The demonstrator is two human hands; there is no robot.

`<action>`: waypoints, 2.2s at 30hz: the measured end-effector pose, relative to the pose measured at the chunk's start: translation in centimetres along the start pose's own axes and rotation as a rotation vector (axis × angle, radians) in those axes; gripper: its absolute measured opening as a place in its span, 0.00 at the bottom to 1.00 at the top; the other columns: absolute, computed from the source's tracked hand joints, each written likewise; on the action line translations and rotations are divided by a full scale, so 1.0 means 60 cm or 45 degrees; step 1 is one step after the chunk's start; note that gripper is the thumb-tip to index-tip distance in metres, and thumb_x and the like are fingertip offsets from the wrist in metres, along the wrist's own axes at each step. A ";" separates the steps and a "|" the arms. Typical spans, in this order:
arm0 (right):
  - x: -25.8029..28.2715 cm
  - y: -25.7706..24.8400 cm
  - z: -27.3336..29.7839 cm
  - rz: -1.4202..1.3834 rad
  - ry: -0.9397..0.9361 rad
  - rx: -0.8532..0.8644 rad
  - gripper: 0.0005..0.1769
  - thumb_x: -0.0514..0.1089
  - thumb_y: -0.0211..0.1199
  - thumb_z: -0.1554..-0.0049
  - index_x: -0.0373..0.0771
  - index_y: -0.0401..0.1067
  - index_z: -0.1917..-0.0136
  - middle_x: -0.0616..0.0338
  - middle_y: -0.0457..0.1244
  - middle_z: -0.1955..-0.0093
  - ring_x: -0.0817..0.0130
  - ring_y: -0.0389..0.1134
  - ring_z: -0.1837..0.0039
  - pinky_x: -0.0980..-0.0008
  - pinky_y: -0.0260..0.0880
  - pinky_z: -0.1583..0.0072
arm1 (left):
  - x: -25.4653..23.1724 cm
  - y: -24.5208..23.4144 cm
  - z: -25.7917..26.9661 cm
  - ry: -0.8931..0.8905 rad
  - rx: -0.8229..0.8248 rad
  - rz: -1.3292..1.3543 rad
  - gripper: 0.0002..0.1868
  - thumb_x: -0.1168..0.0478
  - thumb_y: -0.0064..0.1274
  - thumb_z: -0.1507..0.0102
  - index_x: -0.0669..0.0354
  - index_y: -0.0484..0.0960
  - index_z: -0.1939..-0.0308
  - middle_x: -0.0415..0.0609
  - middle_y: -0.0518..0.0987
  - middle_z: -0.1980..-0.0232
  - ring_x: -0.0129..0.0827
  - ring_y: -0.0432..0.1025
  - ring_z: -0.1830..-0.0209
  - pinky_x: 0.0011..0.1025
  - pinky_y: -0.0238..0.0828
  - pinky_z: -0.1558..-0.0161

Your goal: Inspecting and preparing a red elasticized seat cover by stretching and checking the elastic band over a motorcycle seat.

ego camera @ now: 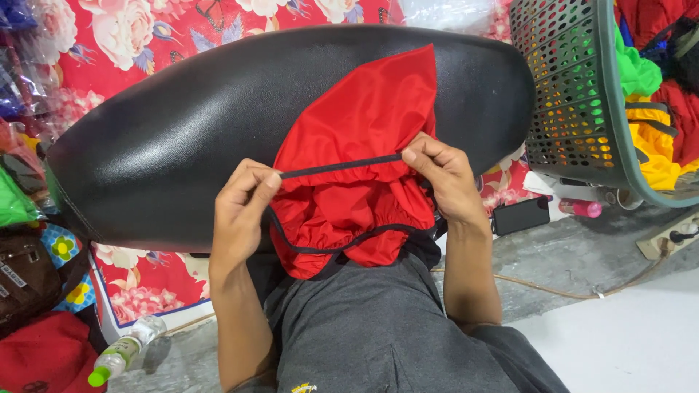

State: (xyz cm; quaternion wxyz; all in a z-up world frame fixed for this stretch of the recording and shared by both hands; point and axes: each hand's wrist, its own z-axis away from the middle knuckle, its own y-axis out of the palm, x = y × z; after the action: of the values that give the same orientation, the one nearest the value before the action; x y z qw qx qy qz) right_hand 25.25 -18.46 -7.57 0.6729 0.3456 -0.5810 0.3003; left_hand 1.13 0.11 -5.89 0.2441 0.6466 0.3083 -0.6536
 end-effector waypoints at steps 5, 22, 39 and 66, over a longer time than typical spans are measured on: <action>0.028 0.017 0.002 0.216 -0.243 0.128 0.04 0.31 0.64 0.39 0.27 0.78 0.52 0.51 0.62 0.58 0.68 0.62 0.53 0.70 0.61 0.49 | -0.053 0.012 -0.002 0.372 0.082 -0.387 0.04 0.67 0.62 0.35 0.60 0.90 0.58 0.46 0.74 0.66 0.30 0.66 0.72 0.27 0.66 0.67; 0.004 0.056 -0.003 0.807 -1.598 -0.606 0.10 0.24 0.78 0.54 0.33 0.80 0.67 0.53 0.65 0.68 0.63 0.65 0.69 0.65 0.65 0.67 | -0.003 0.004 -0.002 1.018 -0.491 -0.819 0.14 0.78 0.61 0.49 0.61 0.92 0.63 0.45 0.72 0.70 0.32 0.66 0.77 0.32 0.74 0.70; 0.059 0.078 0.028 0.873 -1.211 -0.312 0.08 0.37 0.74 0.45 0.32 0.78 0.55 0.47 0.65 0.60 0.52 0.65 0.61 0.58 0.70 0.57 | -0.080 0.087 -0.046 1.102 -0.400 -0.941 0.07 0.68 0.71 0.41 0.52 0.89 0.68 0.42 0.83 0.66 0.36 0.71 0.71 0.37 0.65 0.59; 0.025 0.019 0.006 1.116 -1.591 -0.670 0.05 0.29 0.75 0.50 0.35 0.85 0.63 0.49 0.69 0.63 0.58 0.62 0.66 0.59 0.66 0.61 | -0.025 0.043 -0.022 1.295 -0.500 -0.848 0.07 0.73 0.72 0.41 0.59 0.91 0.70 0.49 0.83 0.70 0.38 0.71 0.77 0.37 0.66 0.66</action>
State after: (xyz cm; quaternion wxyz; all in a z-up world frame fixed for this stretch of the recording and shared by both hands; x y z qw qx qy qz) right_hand 24.32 -18.09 -5.90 0.1041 0.0206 -0.9842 0.1415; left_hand 3.97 -0.86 -4.56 -0.0350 0.6888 0.6842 -0.2370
